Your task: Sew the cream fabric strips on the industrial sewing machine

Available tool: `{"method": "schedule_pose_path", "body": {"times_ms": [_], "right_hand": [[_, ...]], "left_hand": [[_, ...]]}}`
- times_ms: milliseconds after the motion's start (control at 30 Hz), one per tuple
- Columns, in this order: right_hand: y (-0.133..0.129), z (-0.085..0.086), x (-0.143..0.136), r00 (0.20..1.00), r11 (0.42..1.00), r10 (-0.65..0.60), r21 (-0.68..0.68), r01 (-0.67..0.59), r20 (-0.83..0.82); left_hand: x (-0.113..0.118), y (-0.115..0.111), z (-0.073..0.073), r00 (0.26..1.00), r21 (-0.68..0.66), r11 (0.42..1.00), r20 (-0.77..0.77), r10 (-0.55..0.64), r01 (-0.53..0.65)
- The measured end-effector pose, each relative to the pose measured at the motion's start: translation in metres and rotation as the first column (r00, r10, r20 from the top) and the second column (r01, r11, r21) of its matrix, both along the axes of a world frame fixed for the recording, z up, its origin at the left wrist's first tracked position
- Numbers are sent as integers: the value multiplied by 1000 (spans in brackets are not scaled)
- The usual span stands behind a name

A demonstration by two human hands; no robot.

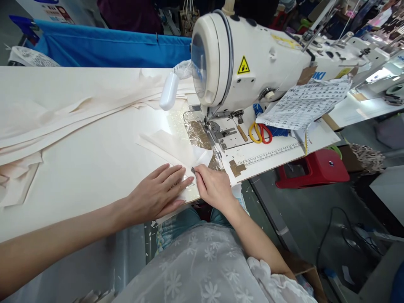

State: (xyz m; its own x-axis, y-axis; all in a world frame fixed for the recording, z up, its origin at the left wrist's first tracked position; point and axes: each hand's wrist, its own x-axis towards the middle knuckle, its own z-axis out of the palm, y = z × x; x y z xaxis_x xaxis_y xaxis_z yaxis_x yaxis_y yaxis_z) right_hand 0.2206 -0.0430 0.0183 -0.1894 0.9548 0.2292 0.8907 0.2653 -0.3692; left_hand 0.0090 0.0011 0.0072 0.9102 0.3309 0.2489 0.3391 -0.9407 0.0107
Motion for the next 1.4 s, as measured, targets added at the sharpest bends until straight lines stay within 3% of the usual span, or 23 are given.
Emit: {"method": "schedule_pose_path", "body": {"times_ms": [300,467,600,767,933,1233,1400], "right_hand": [[-18,7,8,997,1000,24,-12,-23,80],[-37,13,17,979,991,-117,-79,106,-164],[-32,9,6,950,984,-175,-15,178,-258],[-3,0,-10,986,993,-84,68,95,-145],[15,-5,-16,1000,998,-19,52,18,10],[17,-2,-19,991,1000,3,-6,-2,132],[-1,5,-8,989,1000,26,9,-27,147]], "left_hand": [[1,-2,4,1000,39,999,16,17,-18],[-2,2,11,998,52,997,-21,66,-65],[-8,13,14,992,51,991,-10,126,-125],[-10,12,12,996,8,997,-62,72,-71],[-9,4,14,987,28,996,-141,83,-80],[-7,3,17,983,49,995,-156,99,-92],[-7,2,16,987,33,994,-120,107,-104]]}}
